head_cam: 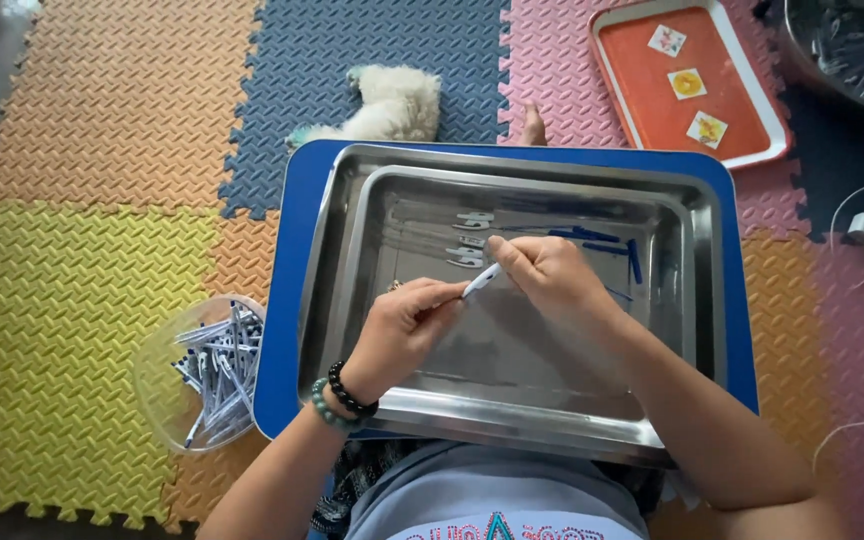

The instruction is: Assembling ballpoint pens by inserting ink refills into pen bodies and attaching caps on a metal tray.

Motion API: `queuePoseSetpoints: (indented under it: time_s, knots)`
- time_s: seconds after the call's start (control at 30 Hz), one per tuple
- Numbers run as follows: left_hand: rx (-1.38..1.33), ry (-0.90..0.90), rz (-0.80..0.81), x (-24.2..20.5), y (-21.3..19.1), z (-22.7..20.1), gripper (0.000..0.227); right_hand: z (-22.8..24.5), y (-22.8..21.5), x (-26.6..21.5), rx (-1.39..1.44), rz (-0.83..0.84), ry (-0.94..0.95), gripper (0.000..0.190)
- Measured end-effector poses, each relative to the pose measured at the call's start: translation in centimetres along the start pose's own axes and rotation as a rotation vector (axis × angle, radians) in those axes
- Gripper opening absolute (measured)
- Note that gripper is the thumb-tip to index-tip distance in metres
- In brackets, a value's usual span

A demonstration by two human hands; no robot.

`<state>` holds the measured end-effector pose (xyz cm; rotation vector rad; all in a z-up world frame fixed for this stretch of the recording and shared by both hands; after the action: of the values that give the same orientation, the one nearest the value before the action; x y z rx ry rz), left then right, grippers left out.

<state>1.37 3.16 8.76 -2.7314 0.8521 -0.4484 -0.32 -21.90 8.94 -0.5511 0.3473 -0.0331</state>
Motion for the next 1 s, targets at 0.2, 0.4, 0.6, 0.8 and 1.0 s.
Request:
queuePoseSetpoints:
  time_s: [0.2, 0.4, 0.6, 0.8, 1.0]
  knots:
    - [-0.318, -0.195, 0.025, -0.7, -0.3, 1.5, 0.029, -0.2, -1.1, 0.0, -0.291, -0.053, -0.385, 0.033]
    - [-0.294, -0.153, 0.014, -0.6, -0.1, 0.9, 0.026, 0.1, -1.2, -0.4, -0.193, -0.058, -0.528, 0.05]
    - [-0.196, -0.076, -0.022, -0.5, -0.6, -0.4, 0.026, -0.3, -0.3, 0.0, -0.102, 0.01, -0.292, 0.063]
    - [-0.146, -0.037, -0.033, -0.7, -0.5, -0.6, 0.025, 0.0, -0.2, -0.2, -0.076, 0.042, -0.204, 0.068]
    - [-0.268, -0.098, -0.018, -1.1, -0.7, -0.3, 0.026, 0.7, -0.7, -0.4, -0.002, 0.073, -0.424, 0.057]
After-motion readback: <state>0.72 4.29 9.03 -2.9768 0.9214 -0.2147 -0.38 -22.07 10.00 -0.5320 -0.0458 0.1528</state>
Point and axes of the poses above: each hand's wrist, its own x-axis towards the middle knuckle, its own y-axis out of the palm, z = x × y, the point moved 1 cm from there along x, towards the middle knuckle, and after that the axes turned 8 degrees about y, right-handed, at the moved point
